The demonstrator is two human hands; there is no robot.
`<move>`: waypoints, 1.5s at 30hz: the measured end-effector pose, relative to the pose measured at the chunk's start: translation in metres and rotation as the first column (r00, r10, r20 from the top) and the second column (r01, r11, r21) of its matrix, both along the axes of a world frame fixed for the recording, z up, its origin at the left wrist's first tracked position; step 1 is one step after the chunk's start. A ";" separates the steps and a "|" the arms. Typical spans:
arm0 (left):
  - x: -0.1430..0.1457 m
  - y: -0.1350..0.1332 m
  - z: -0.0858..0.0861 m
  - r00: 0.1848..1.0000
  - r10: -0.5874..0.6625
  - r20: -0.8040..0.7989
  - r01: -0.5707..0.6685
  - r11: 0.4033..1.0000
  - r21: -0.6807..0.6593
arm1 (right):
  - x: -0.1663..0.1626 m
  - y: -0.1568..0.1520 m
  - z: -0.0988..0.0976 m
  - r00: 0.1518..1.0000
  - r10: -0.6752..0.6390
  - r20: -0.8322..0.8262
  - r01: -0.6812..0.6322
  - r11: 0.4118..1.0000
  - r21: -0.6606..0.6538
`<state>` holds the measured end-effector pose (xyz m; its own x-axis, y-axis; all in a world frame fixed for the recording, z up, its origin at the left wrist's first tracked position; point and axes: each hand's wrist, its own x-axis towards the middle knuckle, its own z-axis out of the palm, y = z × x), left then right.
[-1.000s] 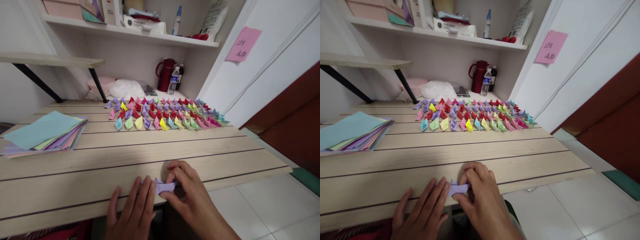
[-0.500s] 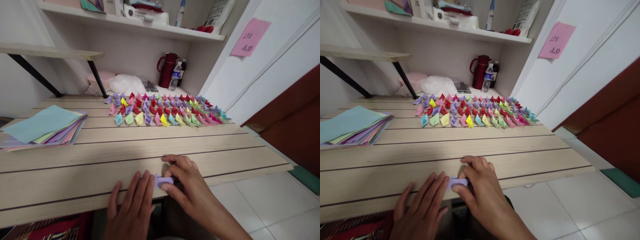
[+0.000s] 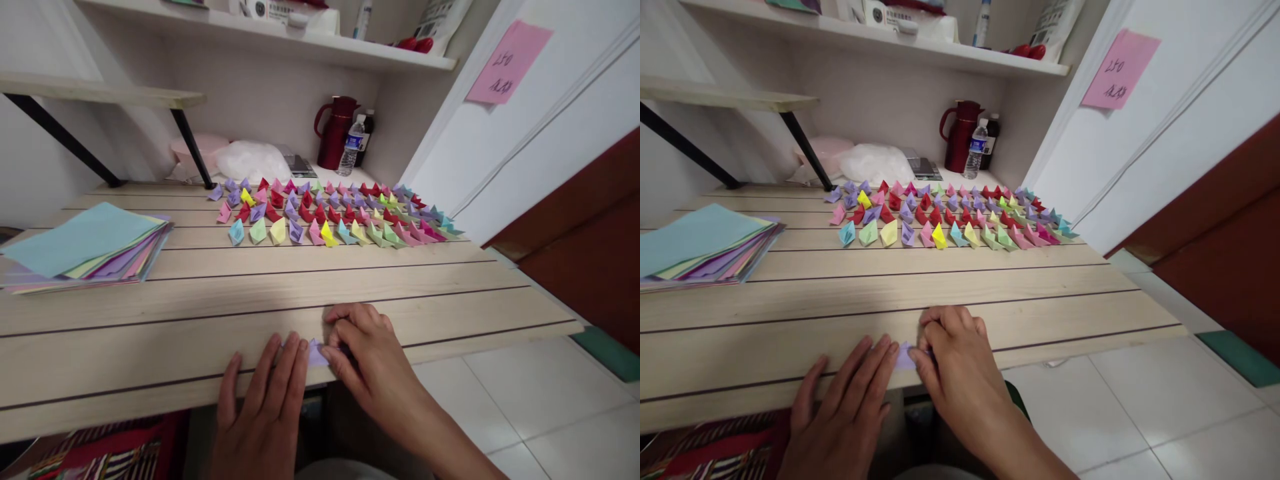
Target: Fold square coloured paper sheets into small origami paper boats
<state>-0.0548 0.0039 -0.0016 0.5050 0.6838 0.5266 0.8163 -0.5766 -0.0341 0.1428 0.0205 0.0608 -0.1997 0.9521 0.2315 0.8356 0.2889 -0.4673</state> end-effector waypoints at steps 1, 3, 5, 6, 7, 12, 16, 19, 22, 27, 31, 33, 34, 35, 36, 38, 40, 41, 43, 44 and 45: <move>-0.001 0.000 0.001 1.000 -0.005 -0.020 0.005 1.000 -0.002 | -0.001 0.000 0.000 1.000 0.006 0.014 -0.006 1.000 0.002; -0.003 0.000 0.002 0.999 -0.005 -0.042 0.004 1.000 -0.018 | -0.002 -0.001 -0.002 0.999 0.020 0.038 -0.021 1.000 0.012; -0.004 0.000 0.003 0.999 -0.006 -0.049 0.005 1.000 -0.025 | -0.003 -0.002 -0.003 0.998 0.031 0.052 -0.033 0.999 0.030; -0.004 0.000 0.003 0.999 -0.006 -0.049 0.005 1.000 -0.022 | -0.003 -0.002 -0.004 0.998 0.034 0.056 -0.036 0.999 0.040; -0.004 0.000 0.003 0.999 -0.007 -0.047 0.006 1.000 -0.018 | -0.003 -0.003 -0.004 0.998 0.037 0.058 -0.040 0.998 0.046; -0.005 0.000 0.006 0.997 -0.040 -0.062 0.037 0.998 -0.045 | 0.000 -0.003 -0.005 0.997 0.033 0.066 -0.036 0.998 0.042; -0.001 -0.004 0.008 1.000 -0.002 -0.002 0.002 0.995 -0.102 | 0.005 -0.011 -0.011 0.999 0.036 -0.032 -0.031 0.990 0.136; 0.003 -0.006 0.007 0.998 0.027 0.049 -0.022 0.993 -0.114 | 0.010 -0.026 -0.024 0.986 -0.029 -0.164 0.078 0.950 0.303; 0.006 -0.008 0.008 0.997 0.039 0.063 -0.030 0.988 -0.148 | 0.013 -0.043 -0.042 0.986 0.095 -0.138 -0.024 0.895 0.445; 0.006 -0.009 0.010 0.998 0.049 0.045 -0.041 0.985 -0.170 | 0.008 -0.054 -0.061 0.990 0.137 0.028 -0.137 0.906 0.399; 0.002 -0.006 0.008 1.000 0.026 0.006 -0.025 0.992 -0.121 | 0.005 -0.051 -0.064 0.993 0.095 0.071 -0.116 0.907 0.406; -0.001 -0.003 0.005 1.000 -0.012 -0.022 0.010 0.997 -0.077 | 0.003 -0.048 -0.064 0.992 0.071 0.101 -0.108 0.895 0.433; -0.004 -0.001 0.004 0.999 -0.034 -0.035 0.032 0.998 -0.050 | 0.002 -0.047 -0.065 0.991 0.056 0.120 -0.105 0.888 0.449; -0.006 0.000 0.002 0.998 -0.054 -0.044 0.053 0.998 -0.022 | 0.001 -0.046 -0.066 0.989 0.041 0.145 -0.104 0.881 0.462; -0.008 0.002 0.000 0.996 -0.069 -0.049 0.070 0.998 0.008 | -0.001 -0.045 -0.067 0.985 0.026 0.170 -0.105 0.876 0.472; -0.012 0.003 -0.004 0.996 -0.083 -0.021 0.084 0.995 0.056 | -0.004 -0.043 -0.067 0.977 0.001 0.213 -0.107 0.866 0.488; -0.015 0.004 -0.007 0.996 -0.089 0.009 0.088 0.993 0.081 | -0.006 -0.042 -0.067 0.972 -0.018 0.235 -0.104 0.861 0.497; -0.016 0.004 -0.007 0.996 -0.093 0.010 0.091 0.992 0.087 | -0.007 -0.042 -0.066 0.970 -0.028 0.240 -0.099 0.860 0.500; -0.017 0.005 -0.006 0.994 -0.106 -0.009 0.106 0.989 0.106 | -0.009 -0.041 -0.062 0.968 -0.050 0.245 -0.085 0.856 0.510; -0.017 0.006 -0.005 0.993 -0.113 -0.024 0.115 0.986 0.116 | -0.010 -0.041 -0.060 0.967 -0.062 0.248 -0.076 0.856 0.511; -0.017 0.006 -0.004 0.992 -0.121 -0.031 0.124 0.984 0.126 | -0.011 -0.041 -0.058 0.965 -0.073 0.251 -0.069 0.857 0.511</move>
